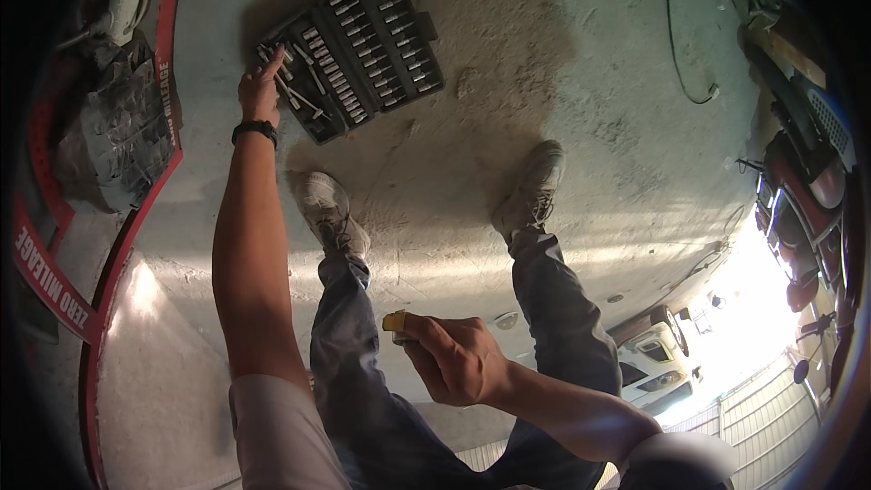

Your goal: The person uses a yellow pry tool to push out a dent on the front bumper of a white car. They then walk to a tool rack, select a socket wrench, and use it to tighten a bolt on the bumper. Finally, they return to the pry tool and continue working on the dent.

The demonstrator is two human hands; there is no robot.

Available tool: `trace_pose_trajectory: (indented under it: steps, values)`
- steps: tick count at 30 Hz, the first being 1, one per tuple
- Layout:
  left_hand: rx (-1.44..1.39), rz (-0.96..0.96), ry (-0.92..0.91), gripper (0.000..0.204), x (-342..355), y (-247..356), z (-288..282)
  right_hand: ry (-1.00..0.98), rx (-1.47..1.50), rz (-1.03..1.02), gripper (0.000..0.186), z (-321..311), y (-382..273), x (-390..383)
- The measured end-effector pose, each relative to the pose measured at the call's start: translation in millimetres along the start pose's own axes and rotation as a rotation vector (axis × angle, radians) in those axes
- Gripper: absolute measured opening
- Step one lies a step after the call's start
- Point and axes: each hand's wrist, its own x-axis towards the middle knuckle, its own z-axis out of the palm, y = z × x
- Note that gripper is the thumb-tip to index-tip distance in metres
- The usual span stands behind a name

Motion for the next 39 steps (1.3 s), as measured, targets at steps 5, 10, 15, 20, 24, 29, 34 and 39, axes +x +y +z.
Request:
trace_pose_trajectory:
  steps: [5,10,15,20,24,29,34,39]
  values:
    - [0.153,0.302,0.225,0.069,-14.8,7.9,5.3,-0.015,0.016,0.01,0.04,-3.1,-3.2,3.2]
    - [0.495,1.016,0.225,0.044,-51.3,6.4,16.8,-0.03,0.02,0.025,0.041,-6.2,-5.1,3.4]
    - [0.768,0.994,0.208,0.046,-58.6,13.3,19.3,-0.023,0.026,0.024,0.042,-7.0,-3.8,1.3]
    - [1.007,0.962,0.117,0.044,-53.9,32.4,13.1,0.011,0.022,-0.015,0.044,-5.8,-3.5,2.0]
    - [1.13,1.008,0.021,0.041,-55.2,54.6,4.4,-0.012,0.023,-0.01,0.045,-7.8,-3.7,2.3]
    - [1.192,1.03,-0.081,0.046,-57.7,65.3,-3.4,-0.021,0.022,-0.006,0.046,-8.2,-3.7,1.7]
    - [1.224,1.087,-0.071,0.051,-53.4,59.8,-1.9,-0.004,0.023,-0.017,0.048,-6.1,-4.0,1.9]
    - [1.228,1.156,-0.036,0.055,-54.3,57.3,-2.4,-0.015,0.023,-0.023,0.051,-5.5,-2.8,1.4]
